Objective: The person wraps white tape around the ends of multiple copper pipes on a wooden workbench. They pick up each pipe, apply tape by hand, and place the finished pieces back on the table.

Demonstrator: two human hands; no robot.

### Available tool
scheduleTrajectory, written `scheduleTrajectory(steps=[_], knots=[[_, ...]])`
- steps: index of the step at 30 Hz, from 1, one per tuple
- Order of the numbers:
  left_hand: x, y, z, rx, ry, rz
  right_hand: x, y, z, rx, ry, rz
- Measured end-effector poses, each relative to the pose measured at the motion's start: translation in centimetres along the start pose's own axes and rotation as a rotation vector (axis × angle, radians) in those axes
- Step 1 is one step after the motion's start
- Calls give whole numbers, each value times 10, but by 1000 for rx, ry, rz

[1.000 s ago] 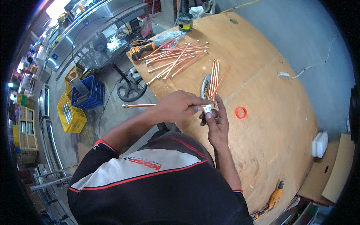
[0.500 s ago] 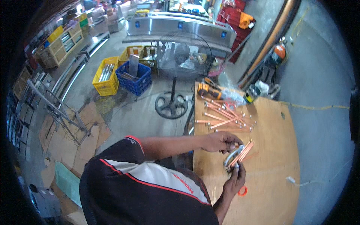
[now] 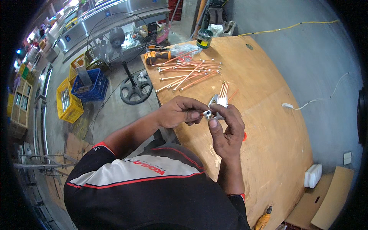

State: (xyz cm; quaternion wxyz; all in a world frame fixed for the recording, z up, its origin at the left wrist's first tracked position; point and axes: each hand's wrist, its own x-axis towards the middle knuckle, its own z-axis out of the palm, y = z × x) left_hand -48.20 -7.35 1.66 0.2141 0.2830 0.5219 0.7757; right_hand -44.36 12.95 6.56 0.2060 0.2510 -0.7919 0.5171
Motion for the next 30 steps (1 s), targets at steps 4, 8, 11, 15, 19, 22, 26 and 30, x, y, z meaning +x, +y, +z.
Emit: scheduleTrajectory(steps=[4, 8, 11, 15, 19, 22, 26, 30], knots=[[3, -6, 3, 88, -21, 4, -3, 5, 1, -196, 83, -183], [1, 0, 16, 95, 90, -8, -6, 13, 6, -33, 108, -17], [3, -1, 24, -20, 120, -64, -11, 20, 18, 386, 162, 186], [8, -2, 27, -23, 170, -118, -7, 34, 24, 348, 223, 237], [7, -40, 2, 269, 51, -9, 7, 64, 6, 262, 466, 205], [-21, -25, -30, 570, 12, -178, 25, 71, -29, 187, 679, 261], [-59, -14, -51, 302, 284, -99, 26, 98, -24, 473, 702, 336], [-73, 29, -54, 92, 506, 108, 3, 133, 6, 721, 677, 462]])
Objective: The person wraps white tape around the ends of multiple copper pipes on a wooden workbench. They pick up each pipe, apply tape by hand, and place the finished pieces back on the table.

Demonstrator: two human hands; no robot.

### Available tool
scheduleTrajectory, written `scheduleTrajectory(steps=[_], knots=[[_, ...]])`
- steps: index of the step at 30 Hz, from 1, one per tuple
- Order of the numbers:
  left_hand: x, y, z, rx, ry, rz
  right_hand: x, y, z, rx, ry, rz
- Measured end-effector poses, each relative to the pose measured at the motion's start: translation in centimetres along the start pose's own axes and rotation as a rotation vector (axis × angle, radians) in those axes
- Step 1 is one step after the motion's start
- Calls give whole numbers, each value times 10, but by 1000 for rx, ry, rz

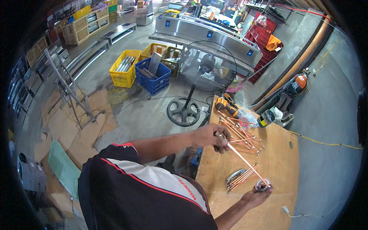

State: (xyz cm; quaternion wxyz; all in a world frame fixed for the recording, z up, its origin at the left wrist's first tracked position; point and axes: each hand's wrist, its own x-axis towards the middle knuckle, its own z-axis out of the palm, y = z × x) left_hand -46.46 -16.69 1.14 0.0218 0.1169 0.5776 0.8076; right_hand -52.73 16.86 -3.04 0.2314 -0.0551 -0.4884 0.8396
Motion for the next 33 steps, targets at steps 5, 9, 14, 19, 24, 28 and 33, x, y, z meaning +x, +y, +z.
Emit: scheduleTrajectory(steps=[5, 9, 14, 19, 24, 28, 33], knots=[[6, 21, 5, 62, 24, 202, -21, 18, -2, -9, 54, 155], [12, 39, 18, 139, -51, 238, -37, 30, -2, 140, 87, 362], [35, 55, 27, 555, -163, 444, -68, 38, -5, 93, 134, 665], [51, 67, 34, 404, -514, 497, -78, 57, -26, 169, 10, 811], [55, 61, 52, 160, -586, 405, -92, 64, -16, 125, -1, 927], [59, 42, 74, 115, -158, 534, -95, 67, -12, 198, -15, 993], [69, 25, 97, -236, -41, 594, -100, 67, -11, 288, -118, 1016]])
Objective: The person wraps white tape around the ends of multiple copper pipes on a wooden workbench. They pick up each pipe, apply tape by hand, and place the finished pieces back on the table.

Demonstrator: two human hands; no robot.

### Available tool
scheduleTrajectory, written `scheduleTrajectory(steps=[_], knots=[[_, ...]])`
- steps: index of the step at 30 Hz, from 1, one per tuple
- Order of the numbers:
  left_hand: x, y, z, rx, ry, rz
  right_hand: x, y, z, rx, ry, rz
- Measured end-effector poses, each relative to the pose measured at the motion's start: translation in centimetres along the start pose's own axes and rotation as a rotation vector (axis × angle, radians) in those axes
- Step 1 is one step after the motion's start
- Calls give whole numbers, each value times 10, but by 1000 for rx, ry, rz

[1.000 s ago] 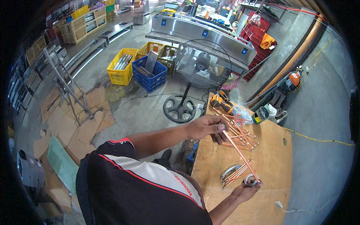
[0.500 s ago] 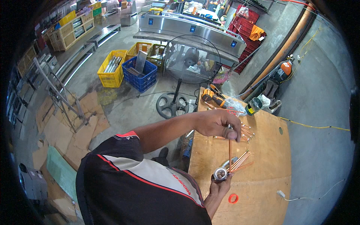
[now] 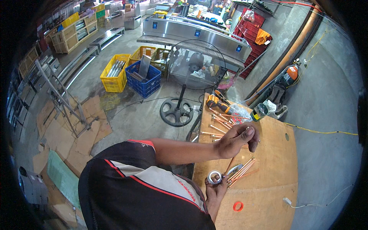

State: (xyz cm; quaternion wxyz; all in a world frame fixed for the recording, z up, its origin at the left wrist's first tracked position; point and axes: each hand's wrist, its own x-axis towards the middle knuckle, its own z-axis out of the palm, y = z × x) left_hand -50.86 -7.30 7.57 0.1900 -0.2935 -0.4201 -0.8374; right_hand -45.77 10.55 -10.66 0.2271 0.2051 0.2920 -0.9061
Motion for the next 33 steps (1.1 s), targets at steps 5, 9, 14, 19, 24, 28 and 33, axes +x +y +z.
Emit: scheduleTrajectory(steps=[5, 9, 14, 19, 24, 28, 33], knots=[[-9, -36, 9, 514, -738, -488, -6, -2, 15, -57, -174, 14], [-50, -79, 1, 726, -809, -303, -8, -6, 41, 40, -122, -91], [-29, -59, 9, 481, -526, -278, -3, -3, 7, 22, -238, -88], [8, -16, 38, 35, -217, -155, 5, 2, -7, -162, -7, -73], [22, -4, 15, 182, -100, -306, 11, -21, -8, -687, 75, -558], [-2, -5, 3, 715, -459, -631, -35, -67, 20, -797, -53, -906], [-31, -23, 18, 815, -636, -445, -77, -88, 47, -754, -258, -770]])
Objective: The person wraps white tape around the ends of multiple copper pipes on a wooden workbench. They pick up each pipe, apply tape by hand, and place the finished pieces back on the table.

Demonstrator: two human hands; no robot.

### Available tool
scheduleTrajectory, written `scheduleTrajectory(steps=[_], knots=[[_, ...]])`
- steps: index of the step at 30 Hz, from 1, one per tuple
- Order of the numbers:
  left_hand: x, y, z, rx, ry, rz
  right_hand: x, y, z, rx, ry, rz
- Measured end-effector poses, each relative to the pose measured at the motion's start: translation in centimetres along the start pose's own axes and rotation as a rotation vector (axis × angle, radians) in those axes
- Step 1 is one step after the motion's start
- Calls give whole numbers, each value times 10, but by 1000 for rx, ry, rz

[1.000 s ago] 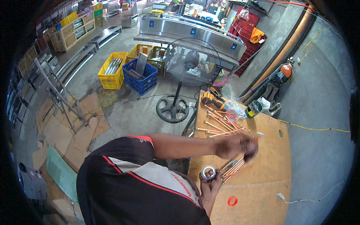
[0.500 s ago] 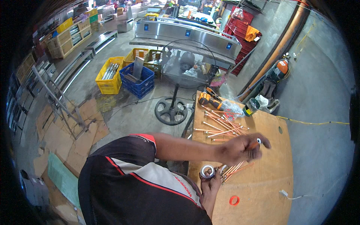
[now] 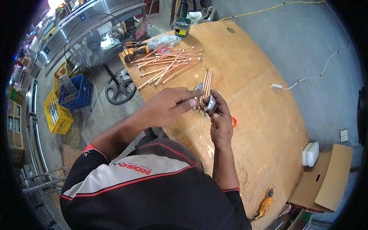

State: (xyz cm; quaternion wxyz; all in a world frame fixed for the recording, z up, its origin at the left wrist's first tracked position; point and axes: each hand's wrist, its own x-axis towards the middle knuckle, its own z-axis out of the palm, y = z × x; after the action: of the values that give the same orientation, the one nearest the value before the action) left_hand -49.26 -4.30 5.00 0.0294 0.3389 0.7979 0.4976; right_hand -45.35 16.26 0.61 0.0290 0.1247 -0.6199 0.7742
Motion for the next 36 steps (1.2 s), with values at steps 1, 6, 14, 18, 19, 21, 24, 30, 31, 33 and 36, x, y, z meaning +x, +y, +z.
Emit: scheduleTrajectory(steps=[1, 6, 14, 18, 19, 21, 24, 30, 31, 33, 36], knots=[[0, 1, 3, 33, 6, 37, -2, -3, 2, -37, 14, -6], [5, 20, 1, 9, -62, 38, -6, -14, 13, -242, 80, -91], [12, 23, -10, -74, -173, -20, -9, -21, 20, -748, 27, -370], [14, 18, -7, 17, -109, 49, -10, -22, 19, -901, 25, -426], [14, 18, -6, 77, -84, 62, -10, -24, 19, -938, 23, -432], [12, 20, -4, 196, -35, 88, -9, -18, 16, -947, 42, -454], [9, 18, 4, 131, 44, 116, -9, -17, 17, -914, 65, -450], [7, 13, 3, -12, 67, 104, -1, -31, 25, -763, 97, -357], [6, 15, 2, -66, 57, 28, -1, -31, 25, -734, 108, -363], [5, 22, -2, -174, 38, -122, 0, -31, 21, -660, 91, -217], [4, 16, -5, -351, 10, -122, -1, -26, 16, -532, 63, -88]])
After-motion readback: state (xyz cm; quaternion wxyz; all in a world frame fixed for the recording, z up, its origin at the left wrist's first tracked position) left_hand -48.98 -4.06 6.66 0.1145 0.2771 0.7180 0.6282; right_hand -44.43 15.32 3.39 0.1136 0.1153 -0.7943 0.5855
